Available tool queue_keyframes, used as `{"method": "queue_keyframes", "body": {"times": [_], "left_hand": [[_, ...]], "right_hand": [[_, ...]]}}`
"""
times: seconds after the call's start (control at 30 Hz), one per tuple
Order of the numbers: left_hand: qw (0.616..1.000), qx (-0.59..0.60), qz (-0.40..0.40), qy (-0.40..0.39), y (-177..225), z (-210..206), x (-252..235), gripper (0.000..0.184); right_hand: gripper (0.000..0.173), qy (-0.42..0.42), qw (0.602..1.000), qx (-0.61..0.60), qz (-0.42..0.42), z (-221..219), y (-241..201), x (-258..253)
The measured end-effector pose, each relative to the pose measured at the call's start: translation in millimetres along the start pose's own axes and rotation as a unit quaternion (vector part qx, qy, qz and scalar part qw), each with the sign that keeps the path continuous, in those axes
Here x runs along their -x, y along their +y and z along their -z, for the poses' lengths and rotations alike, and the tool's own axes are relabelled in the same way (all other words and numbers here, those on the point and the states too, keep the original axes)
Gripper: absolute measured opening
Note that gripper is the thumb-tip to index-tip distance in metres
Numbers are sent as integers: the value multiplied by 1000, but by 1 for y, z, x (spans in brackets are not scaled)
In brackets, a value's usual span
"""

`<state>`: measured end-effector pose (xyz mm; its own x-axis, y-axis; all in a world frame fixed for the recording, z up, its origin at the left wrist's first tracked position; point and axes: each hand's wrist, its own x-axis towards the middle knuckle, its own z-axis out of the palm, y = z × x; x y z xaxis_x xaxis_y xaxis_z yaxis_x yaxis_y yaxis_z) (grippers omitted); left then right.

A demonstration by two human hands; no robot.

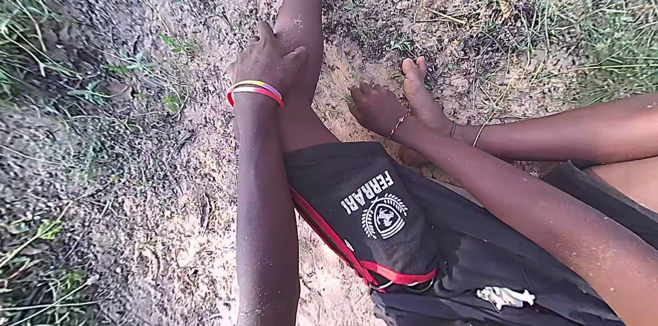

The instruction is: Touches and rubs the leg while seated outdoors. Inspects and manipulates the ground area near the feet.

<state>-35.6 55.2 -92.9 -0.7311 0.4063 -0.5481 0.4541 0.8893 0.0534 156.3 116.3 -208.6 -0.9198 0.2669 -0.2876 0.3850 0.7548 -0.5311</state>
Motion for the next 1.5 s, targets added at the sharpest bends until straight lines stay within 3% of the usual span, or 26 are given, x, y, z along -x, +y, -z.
{"method": "queue_keyframes", "body": {"times": [0.17, 0.33, 0.47, 0.6, 0.7, 0.77, 0.83, 0.93, 1.07, 1.13, 1.2, 1.3, 1.4, 1.5], "left_hand": [[1000, 2, -4, 5, -1, 0, 0, 73], [1000, 2, 0, 7, -2, 0, 0, 72], [1000, 5, -1, 9, -3, 0, -1, 72], [1000, 16, 0, 7, -6, -1, -3, 73], [1000, 21, -4, 2, -5, -3, -4, 73], [1000, 19, -6, -3, -5, -2, -2, 72], [1000, 20, -4, -2, -3, -1, 0, 73], [1000, 11, -2, -6, -2, -2, 1, 74], [1000, 8, -13, 8, -6, -6, -5, 75], [1000, 16, -13, 4, -5, -6, -6, 75], [1000, 17, -11, 2, -4, -6, -5, 75], [1000, 11, -7, 2, -3, -6, -3, 75], [1000, 5, -6, 3, 0, -6, -3, 75], [1000, -3, -1, 4, -1, -6, -2, 75]], "right_hand": [[34, -15, 997, 35, -73, 1, 2, -42], [34, -48, 994, 63, -77, -18, -2, -49], [31, -131, 985, 72, -88, -4, -5, -53], [36, -164, 981, 73, -70, 5, -4, -44], [46, -166, 981, 22, -98, 15, 3, -34], [46, -130, 976, -95, -143, 27, 8, -29], [51, -56, 949, -221, -219, 45, 9, -21], [64, 30, 885, -294, -360, 55, 15, -15], [76, 120, 759, -501, -399, 34, 36, -29], [66, 155, 714, -567, -379, 43, 35, -28], [61, 129, 743, -562, -340, 64, 28, -20], [33, 76, 854, -446, -258, 70, 17, -25], [29, -78, 953, -247, -159, 55, 3, -44], [36, -171, 981, -50, -71, 12, -12, -52]]}}
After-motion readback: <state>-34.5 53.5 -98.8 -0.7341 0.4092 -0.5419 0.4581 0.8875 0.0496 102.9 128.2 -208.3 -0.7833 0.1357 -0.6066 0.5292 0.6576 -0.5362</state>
